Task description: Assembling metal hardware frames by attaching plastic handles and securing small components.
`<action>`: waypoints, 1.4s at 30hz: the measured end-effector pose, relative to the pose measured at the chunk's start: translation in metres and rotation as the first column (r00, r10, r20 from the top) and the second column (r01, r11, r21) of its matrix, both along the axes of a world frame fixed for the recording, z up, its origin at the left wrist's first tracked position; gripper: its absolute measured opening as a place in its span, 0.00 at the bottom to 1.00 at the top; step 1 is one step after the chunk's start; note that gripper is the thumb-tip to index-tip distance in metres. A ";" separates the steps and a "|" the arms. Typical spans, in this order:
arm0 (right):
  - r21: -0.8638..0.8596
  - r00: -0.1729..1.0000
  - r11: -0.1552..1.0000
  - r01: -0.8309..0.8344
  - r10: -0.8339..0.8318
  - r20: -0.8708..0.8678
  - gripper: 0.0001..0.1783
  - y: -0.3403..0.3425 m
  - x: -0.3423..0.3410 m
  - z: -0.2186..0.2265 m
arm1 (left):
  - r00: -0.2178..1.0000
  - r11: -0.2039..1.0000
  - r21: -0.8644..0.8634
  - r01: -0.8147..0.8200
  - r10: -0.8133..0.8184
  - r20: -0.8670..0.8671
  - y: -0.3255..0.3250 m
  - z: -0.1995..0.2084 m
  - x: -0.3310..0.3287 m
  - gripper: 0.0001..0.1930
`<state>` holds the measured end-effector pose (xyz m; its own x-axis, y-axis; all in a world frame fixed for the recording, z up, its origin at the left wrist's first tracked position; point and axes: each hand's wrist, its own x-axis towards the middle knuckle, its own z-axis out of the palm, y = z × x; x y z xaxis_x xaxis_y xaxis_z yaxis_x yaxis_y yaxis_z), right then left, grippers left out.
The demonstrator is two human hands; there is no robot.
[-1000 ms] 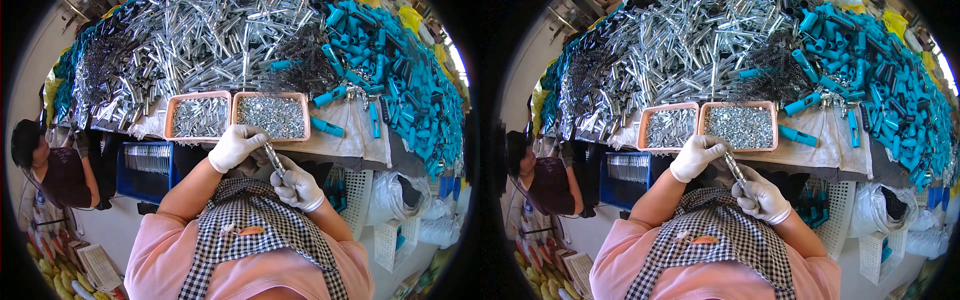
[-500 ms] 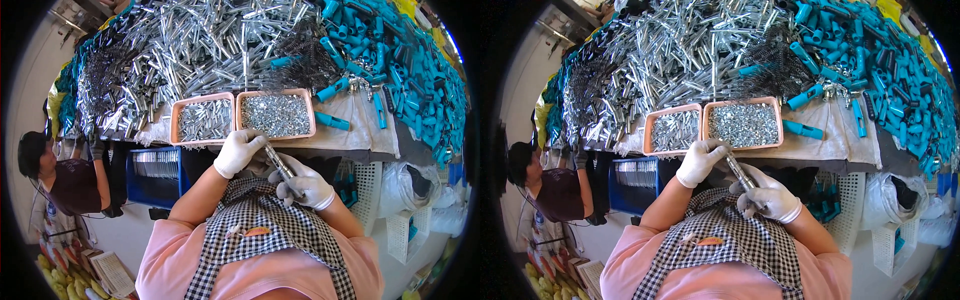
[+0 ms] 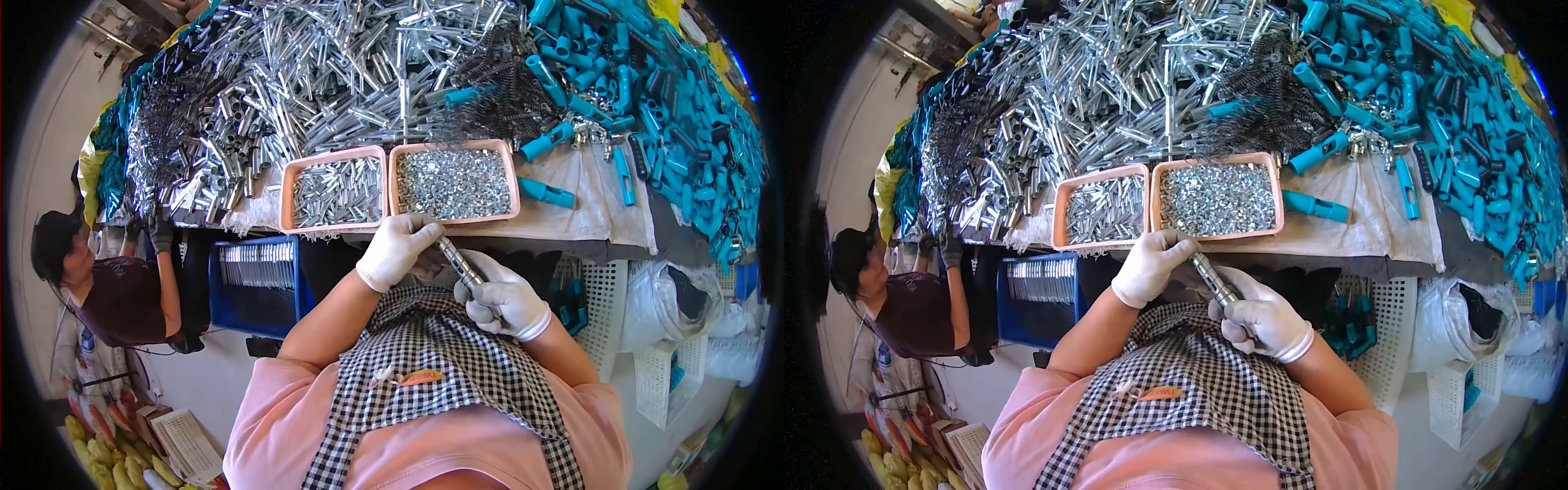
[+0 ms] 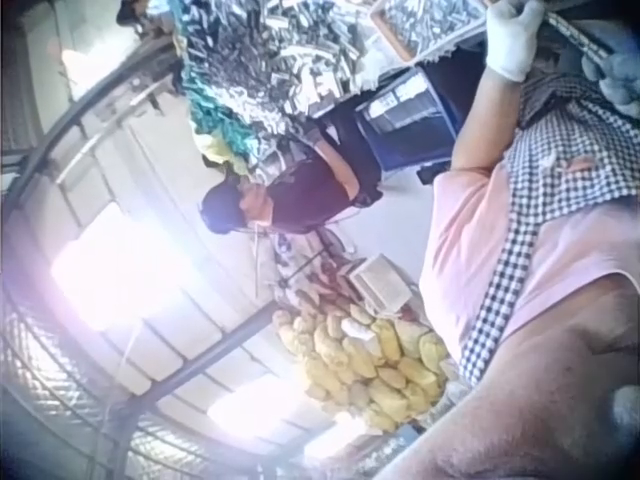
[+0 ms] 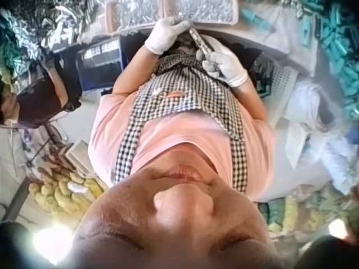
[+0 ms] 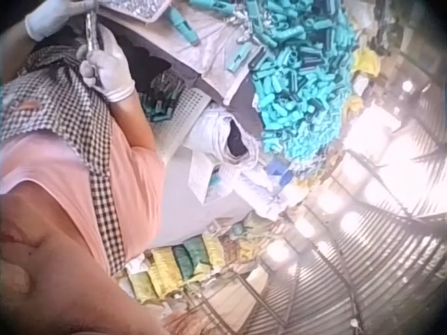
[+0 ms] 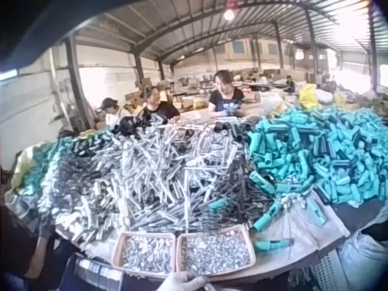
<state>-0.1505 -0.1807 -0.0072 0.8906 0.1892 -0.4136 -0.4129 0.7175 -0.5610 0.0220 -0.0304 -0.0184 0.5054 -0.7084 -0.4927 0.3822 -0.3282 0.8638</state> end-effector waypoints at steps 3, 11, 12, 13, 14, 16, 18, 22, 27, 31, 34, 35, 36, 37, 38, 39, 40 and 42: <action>0.080 0.999 0.997 0.020 -0.017 -0.034 0.43 0.001 -0.001 -0.001 | 0.998 1.000 -0.019 0.019 -0.018 0.056 0.002 0.001 0.001 0.13; 0.235 1.000 0.972 0.025 -0.026 0.004 0.41 0.001 -0.007 -0.018 | 1.000 0.981 -0.194 0.029 -0.027 0.012 0.011 -0.011 0.001 0.16; 0.134 0.999 0.990 0.037 -0.037 -0.004 0.40 0.003 -0.006 -0.016 | 0.996 0.978 -0.206 0.034 -0.017 0.087 0.011 -0.012 0.001 0.16; 0.137 0.999 0.990 0.032 -0.032 0.000 0.40 0.002 -0.004 -0.015 | 0.994 0.980 -0.196 0.046 -0.025 0.110 0.010 -0.013 0.001 0.15; 0.059 1.000 0.998 0.021 -0.021 0.001 0.39 0.001 -0.002 -0.015 | 0.993 0.980 -0.193 0.043 -0.021 0.113 0.010 -0.013 0.000 0.15; -0.013 0.999 1.000 0.019 -0.018 0.039 0.35 -0.002 -0.002 -0.018 | 0.998 0.986 -0.160 0.052 -0.044 0.051 0.005 -0.014 -0.001 0.13; -0.010 0.999 0.999 0.044 -0.044 0.012 0.34 0.000 0.001 -0.019 | 0.998 0.987 -0.158 0.040 -0.032 0.051 0.003 -0.014 0.000 0.12; 0.002 0.997 0.998 0.069 -0.069 -0.035 0.32 0.005 0.010 -0.019 | 0.993 0.989 -0.143 0.021 -0.004 0.118 0.007 -0.012 0.007 0.13; 0.027 0.994 0.995 0.098 -0.096 -0.055 0.31 0.010 0.011 -0.009 | 0.953 0.998 -0.022 0.063 -0.054 0.297 0.008 -0.003 0.004 0.13; 0.149 0.987 0.982 0.116 -0.097 -0.129 0.32 0.009 0.003 -0.025 | 0.995 0.998 -0.061 -0.017 0.023 0.098 0.012 0.002 -0.004 0.15; 0.281 0.989 0.954 0.103 -0.068 -0.130 0.35 0.007 0.000 -0.039 | 0.960 0.995 -0.087 0.040 -0.015 0.279 0.017 -0.012 -0.003 0.15; 0.305 0.990 0.947 0.098 -0.060 -0.131 0.35 0.007 0.000 -0.041 | 0.982 0.998 -0.068 0.010 0.003 0.187 0.021 -0.004 -0.004 0.15; 0.276 0.989 0.956 0.101 -0.066 -0.136 0.34 0.009 0.004 -0.038 | 0.977 0.996 -0.089 0.003 0.016 0.212 0.024 -0.003 -0.004 0.14; 0.244 0.991 0.966 0.084 -0.056 -0.121 0.34 0.010 0.004 -0.038 | 0.972 0.994 -0.107 0.000 0.025 0.233 0.025 -0.002 -0.004 0.13; 0.212 0.993 0.974 0.074 -0.052 -0.109 0.34 0.010 0.004 -0.037 | 0.996 0.994 -0.108 -0.018 0.027 0.083 0.025 -0.001 -0.006 0.12; 0.200 0.991 0.976 0.087 -0.065 -0.114 0.34 0.011 0.006 -0.033 | 0.998 0.992 -0.124 -0.027 0.034 0.055 0.023 0.002 -0.005 0.11; 0.195 0.990 0.977 0.089 -0.066 -0.121 0.34 0.013 0.009 -0.032 | 0.999 0.990 -0.139 -0.029 0.032 0.021 0.023 0.004 -0.003 0.10; 0.204 0.988 0.972 0.120 -0.095 -0.126 0.34 0.016 0.012 -0.030 | 0.982 0.992 -0.124 -0.038 0.060 0.181 0.023 -0.015 0.003 0.13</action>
<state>-0.1387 -0.1642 -0.0376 0.8597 0.1888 -0.4747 -0.3795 0.8580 -0.3460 0.0246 -0.0076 -0.0335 0.6151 -0.7286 -0.3013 0.2263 -0.2030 0.9527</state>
